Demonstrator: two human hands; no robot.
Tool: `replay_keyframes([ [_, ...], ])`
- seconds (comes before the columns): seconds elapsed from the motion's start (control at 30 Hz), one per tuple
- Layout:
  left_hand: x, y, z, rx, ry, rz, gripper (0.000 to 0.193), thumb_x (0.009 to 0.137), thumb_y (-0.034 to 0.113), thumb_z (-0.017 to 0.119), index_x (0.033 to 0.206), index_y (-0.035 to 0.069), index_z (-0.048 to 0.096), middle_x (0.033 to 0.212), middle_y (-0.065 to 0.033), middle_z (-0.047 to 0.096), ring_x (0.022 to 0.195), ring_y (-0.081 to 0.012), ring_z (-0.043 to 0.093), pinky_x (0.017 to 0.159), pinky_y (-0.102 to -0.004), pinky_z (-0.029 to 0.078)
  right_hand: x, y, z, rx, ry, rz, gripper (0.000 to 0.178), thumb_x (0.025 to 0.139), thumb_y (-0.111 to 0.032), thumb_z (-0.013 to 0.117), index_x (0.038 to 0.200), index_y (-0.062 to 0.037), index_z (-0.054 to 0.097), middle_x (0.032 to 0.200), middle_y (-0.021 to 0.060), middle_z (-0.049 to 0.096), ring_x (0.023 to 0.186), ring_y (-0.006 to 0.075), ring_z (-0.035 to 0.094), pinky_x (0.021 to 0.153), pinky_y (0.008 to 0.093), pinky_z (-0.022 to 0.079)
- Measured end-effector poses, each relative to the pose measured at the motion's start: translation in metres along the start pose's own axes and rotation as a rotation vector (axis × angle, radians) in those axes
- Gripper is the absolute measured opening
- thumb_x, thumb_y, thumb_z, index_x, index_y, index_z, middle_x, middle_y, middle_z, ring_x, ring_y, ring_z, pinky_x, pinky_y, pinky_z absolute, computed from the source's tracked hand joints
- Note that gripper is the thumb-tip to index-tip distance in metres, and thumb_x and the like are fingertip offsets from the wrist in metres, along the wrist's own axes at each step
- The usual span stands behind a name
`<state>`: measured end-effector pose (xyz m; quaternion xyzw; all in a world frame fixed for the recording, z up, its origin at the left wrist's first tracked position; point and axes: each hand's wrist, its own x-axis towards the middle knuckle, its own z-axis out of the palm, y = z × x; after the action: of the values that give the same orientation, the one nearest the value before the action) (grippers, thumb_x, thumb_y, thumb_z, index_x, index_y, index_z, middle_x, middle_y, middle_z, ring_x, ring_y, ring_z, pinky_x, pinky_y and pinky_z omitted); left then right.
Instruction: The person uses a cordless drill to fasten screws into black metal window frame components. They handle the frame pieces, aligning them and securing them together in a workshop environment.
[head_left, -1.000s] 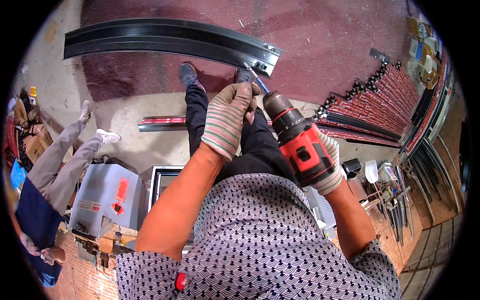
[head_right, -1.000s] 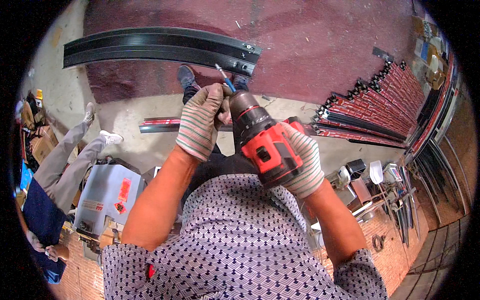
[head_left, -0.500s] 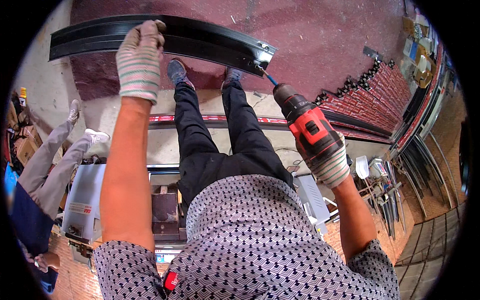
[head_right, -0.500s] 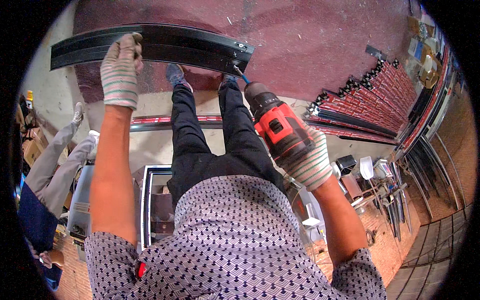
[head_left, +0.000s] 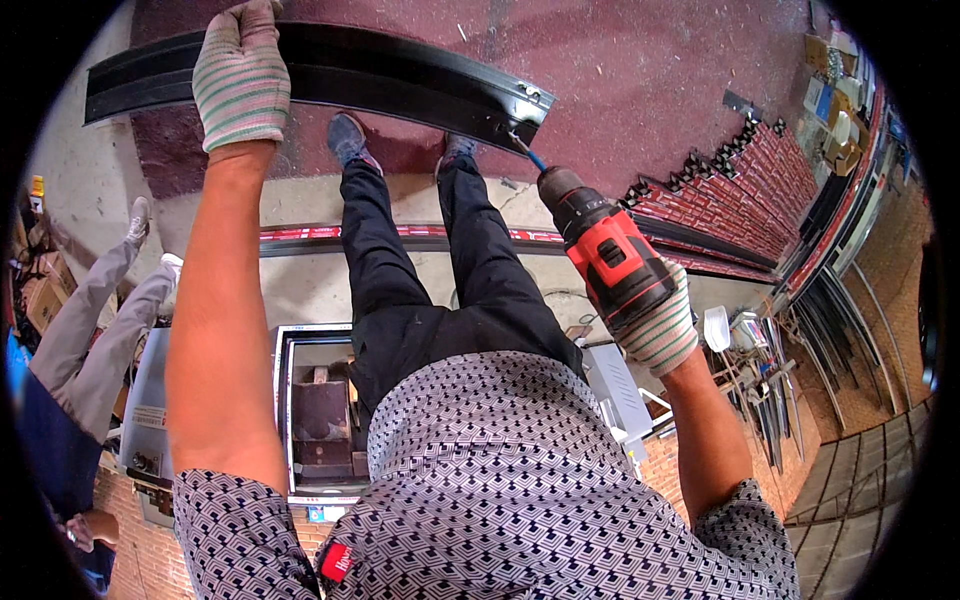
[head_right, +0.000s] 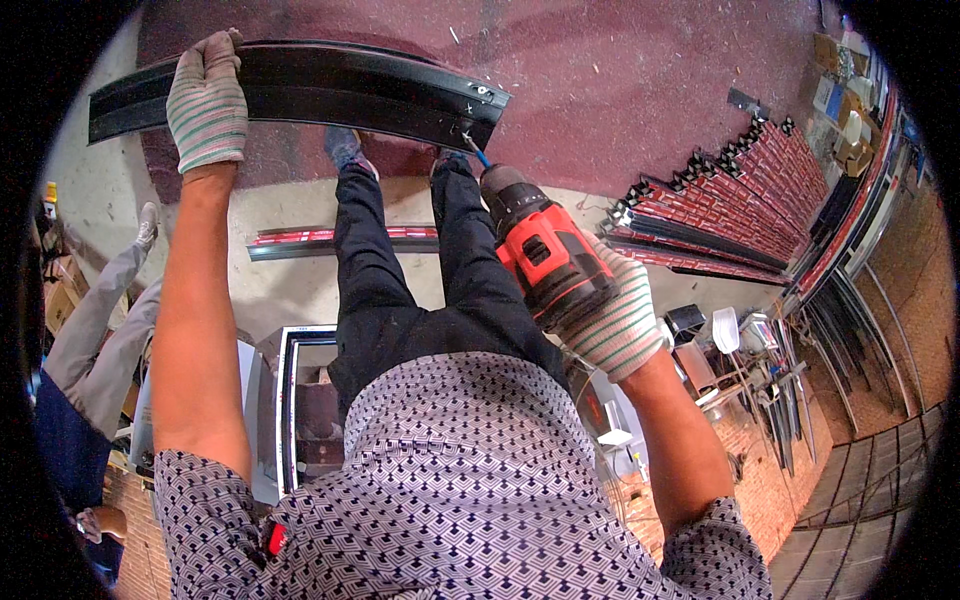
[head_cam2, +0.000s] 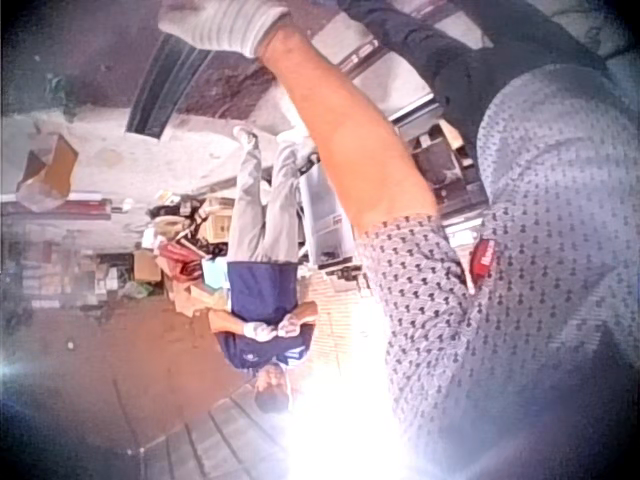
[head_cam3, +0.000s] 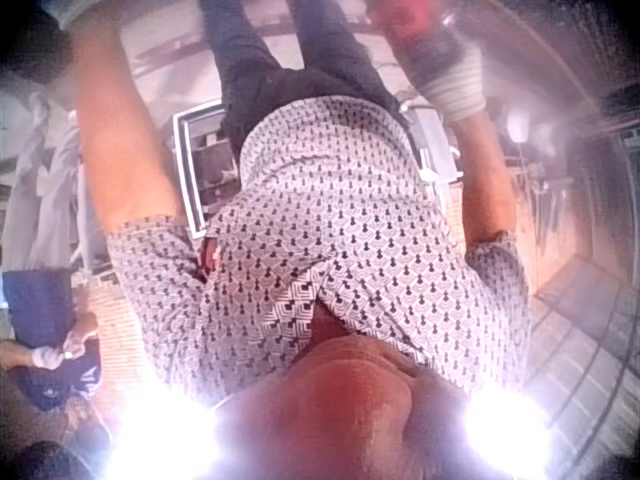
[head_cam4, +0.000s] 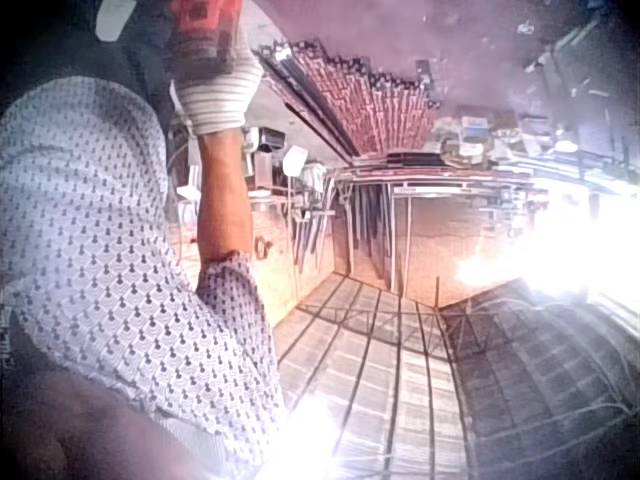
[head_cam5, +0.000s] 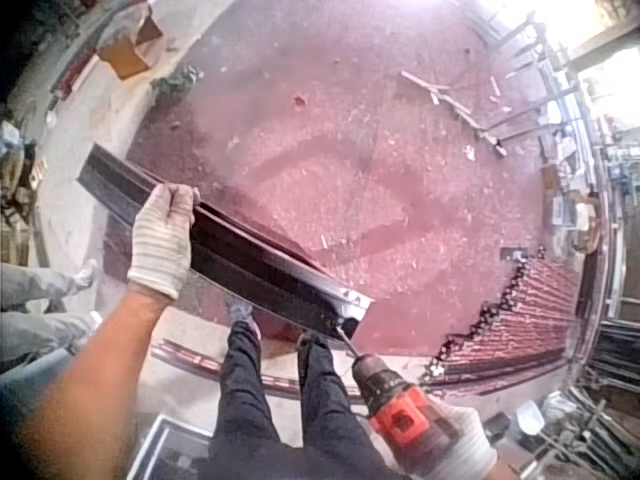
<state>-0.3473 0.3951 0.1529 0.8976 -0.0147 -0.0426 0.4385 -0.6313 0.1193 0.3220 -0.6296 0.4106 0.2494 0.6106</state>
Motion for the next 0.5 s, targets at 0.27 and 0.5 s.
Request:
replay_keyframes([
  [0.27,0.002,-0.004,0.004,0.112,0.063,0.148,0.033,0.099,0.038,0.055,0.103,0.009,0.069,0.086,-0.0069,0.069,0.08,-0.0181,0.063,0.078,-0.029,0.049,-0.001,-0.004,0.003,0.186,0.01,0.096,0.03,0.099,-0.021,0.044,0.119,-0.0039,0.058,0.105,0.0081,0.067,0.09,0.0195,0.067,0.084,0.0357,0.057],
  [0.5,0.002,-0.001,0.011,0.319,0.141,0.271,0.026,0.098,0.033,0.056,0.097,0.01,0.068,0.089,-0.0126,0.069,0.08,-0.0293,0.066,0.074,-0.0334,0.052,0.001,-0.009,0.003,0.902,-0.045,0.369,0.032,0.102,-0.026,0.042,0.12,-0.0043,0.058,0.106,0.0095,0.067,0.092,0.0214,0.067,0.086,0.0377,0.057],
])
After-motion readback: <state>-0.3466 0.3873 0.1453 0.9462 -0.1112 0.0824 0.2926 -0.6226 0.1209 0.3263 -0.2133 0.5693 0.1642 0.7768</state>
